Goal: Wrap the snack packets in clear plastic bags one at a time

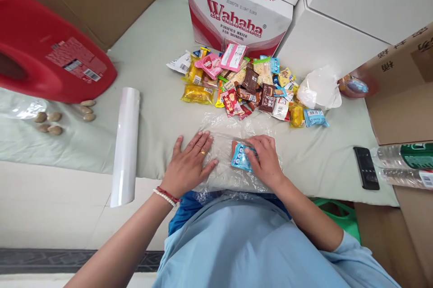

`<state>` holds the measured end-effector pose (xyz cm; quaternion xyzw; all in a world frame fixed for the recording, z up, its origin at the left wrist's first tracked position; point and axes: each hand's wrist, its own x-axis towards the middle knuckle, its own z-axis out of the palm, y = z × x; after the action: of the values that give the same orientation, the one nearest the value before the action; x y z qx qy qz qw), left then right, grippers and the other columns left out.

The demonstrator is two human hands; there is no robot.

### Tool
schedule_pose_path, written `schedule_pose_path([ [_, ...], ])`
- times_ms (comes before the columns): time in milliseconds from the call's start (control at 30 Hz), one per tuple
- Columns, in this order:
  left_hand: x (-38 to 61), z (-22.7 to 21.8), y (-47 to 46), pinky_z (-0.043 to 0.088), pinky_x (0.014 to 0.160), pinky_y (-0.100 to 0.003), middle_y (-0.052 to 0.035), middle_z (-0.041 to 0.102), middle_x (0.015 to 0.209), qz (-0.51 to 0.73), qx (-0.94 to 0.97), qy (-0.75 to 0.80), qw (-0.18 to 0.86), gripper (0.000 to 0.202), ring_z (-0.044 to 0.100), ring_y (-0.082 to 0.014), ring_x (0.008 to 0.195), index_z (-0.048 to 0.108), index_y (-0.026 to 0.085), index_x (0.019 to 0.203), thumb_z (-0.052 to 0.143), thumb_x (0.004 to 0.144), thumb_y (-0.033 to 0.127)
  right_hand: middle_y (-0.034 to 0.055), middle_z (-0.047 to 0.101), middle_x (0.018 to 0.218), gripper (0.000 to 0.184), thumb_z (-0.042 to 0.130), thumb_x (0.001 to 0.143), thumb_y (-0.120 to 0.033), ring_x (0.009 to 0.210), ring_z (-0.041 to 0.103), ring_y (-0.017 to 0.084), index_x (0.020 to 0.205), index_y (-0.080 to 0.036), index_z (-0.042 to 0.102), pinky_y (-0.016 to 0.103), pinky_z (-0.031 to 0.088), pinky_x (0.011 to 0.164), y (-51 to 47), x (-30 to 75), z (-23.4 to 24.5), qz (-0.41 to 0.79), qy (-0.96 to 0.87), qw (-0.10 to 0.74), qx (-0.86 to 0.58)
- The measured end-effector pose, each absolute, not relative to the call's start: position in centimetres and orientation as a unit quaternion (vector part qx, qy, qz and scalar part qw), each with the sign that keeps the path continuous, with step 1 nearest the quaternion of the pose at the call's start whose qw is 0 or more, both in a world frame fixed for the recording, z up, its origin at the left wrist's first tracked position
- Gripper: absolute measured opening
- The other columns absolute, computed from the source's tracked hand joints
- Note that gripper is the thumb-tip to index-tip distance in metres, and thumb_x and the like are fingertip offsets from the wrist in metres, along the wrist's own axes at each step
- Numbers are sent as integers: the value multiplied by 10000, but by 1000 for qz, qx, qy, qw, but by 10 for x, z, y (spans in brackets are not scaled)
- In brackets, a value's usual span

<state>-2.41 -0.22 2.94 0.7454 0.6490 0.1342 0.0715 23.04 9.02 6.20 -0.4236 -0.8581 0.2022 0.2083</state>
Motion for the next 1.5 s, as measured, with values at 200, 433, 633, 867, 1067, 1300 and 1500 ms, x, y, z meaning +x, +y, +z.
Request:
schedule_pose_path([
  [200,-24,30,-2,79,1291,-651,-144,340,1700,134,747,648,61,711,353,-336,1571,227,217,1680,420,1056,499,183,547,1498,700,714,931,-532,1478,359,402,1515,-201,518,669,288,1224,85,246,73,163,-924,84,-334],
  [433,-23,28,-3,86,1290,-658,-144,345,1697,133,743,652,68,714,337,-337,1578,225,230,1681,417,1052,508,213,552,1451,595,720,941,-378,1444,405,391,1477,-175,557,645,336,1201,99,241,77,132,-938,40,-318],
  [633,-23,29,-3,73,1291,-656,-148,337,1701,130,741,655,73,695,323,-331,1586,255,227,1674,408,1057,507,192,560,1462,639,773,897,-344,1438,426,368,1480,-205,552,654,259,1235,102,232,82,139,-942,-12,-306],
  [867,-23,30,-4,67,1296,-654,-146,355,1694,144,738,654,82,673,329,-329,1583,302,228,1659,408,1057,511,213,511,1531,561,701,955,-424,1469,400,387,1456,-211,565,654,324,1196,101,241,76,184,-934,38,-304],
  [1067,-23,29,-4,75,1296,-664,-141,372,1690,156,736,653,86,670,339,-332,1579,321,231,1652,429,1048,502,167,626,1379,766,748,902,-547,1279,552,347,1538,-229,462,560,463,1093,112,245,73,278,-883,99,-366],
  [1300,-23,28,-3,74,1296,-657,-142,388,1684,155,736,653,81,667,344,-336,1576,337,231,1645,425,1048,513,164,604,1364,714,804,869,-510,1317,486,352,1472,-214,562,542,440,1105,120,235,78,251,-905,28,-343],
  [1500,-23,27,-3,64,1297,-652,-141,383,1685,156,736,654,80,669,344,-328,1576,325,232,1650,413,1054,522,142,603,1345,733,810,880,-400,1271,494,350,1533,-251,512,539,449,1085,103,231,85,194,-923,-15,-332],
])
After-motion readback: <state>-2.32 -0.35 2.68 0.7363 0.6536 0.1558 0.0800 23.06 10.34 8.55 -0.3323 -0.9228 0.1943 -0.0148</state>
